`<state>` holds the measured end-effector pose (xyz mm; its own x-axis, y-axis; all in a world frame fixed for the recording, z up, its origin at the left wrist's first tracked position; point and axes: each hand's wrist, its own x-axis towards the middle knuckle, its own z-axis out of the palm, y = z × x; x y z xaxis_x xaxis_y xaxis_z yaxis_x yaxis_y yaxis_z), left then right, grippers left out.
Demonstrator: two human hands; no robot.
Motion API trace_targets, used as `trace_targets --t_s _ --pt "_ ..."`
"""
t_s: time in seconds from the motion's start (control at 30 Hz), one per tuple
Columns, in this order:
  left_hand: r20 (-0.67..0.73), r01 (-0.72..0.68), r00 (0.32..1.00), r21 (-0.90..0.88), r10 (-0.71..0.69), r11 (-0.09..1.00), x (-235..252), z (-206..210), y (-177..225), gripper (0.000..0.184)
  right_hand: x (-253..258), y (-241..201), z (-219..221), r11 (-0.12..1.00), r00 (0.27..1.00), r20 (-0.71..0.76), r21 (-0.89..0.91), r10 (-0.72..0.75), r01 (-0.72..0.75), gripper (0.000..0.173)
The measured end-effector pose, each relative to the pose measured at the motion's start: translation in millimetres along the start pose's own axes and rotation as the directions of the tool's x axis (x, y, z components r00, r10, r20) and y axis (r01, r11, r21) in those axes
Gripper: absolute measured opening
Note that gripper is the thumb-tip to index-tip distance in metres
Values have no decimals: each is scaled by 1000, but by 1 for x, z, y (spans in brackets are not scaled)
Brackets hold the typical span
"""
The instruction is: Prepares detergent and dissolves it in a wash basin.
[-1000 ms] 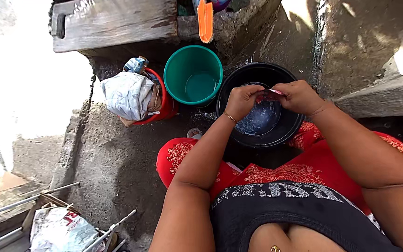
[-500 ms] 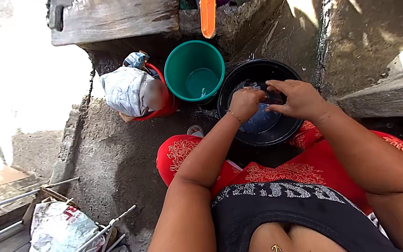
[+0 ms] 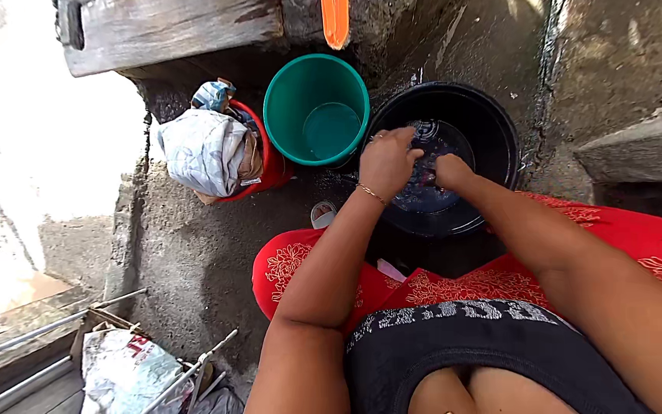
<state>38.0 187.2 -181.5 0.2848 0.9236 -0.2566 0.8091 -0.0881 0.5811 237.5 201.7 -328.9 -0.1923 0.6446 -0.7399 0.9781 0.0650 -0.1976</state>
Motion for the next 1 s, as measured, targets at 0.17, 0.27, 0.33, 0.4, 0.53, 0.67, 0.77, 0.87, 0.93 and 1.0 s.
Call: trace_targets --t_s 0.17,0.27,0.33,0.4,0.53,0.67,0.77,0.87,0.93,1.0 --pt "-294 22 955 -99 -50 995 -21 -34 -16 35 24 40 52 970 969 57 35 239 -241 17" --pt "-385 -19 922 -121 -29 992 -30 -35 -24 31 41 55 60 936 939 49 78 341 -344 20" --pt "-406 -28 913 -135 -29 990 -33 -36 -27 30 50 64 66 924 927 21 73 376 -376 20" --pt "-398 -18 916 -147 -43 989 -35 -39 -31 30 55 74 85 945 945 10 33 326 -326 26" --pt "-349 21 934 -164 -78 986 -31 -33 -35 31 48 32 97 988 946 293 34 136 -153 54" --pt "-161 92 981 -122 -112 988 -27 -23 -29 31 58 7 101 987 935 354 157 -37 -20 32" --pt "-73 230 968 -105 -239 967 -23 -22 -36 34 66 48 101 969 959 244 162 143 -186 29" --pt "-96 397 903 -183 -418 899 -18 -23 -54 38 61 82 95 921 940 -30 213 341 -327 30" --pt "-138 442 860 -275 -491 854 -13 -20 -65 36 53 77 94 913 924 -25 163 382 -373 36" --pt "-110 428 860 -374 -498 822 -10 -18 -66 33 44 47 90 933 926 174 77 336 -353 44"
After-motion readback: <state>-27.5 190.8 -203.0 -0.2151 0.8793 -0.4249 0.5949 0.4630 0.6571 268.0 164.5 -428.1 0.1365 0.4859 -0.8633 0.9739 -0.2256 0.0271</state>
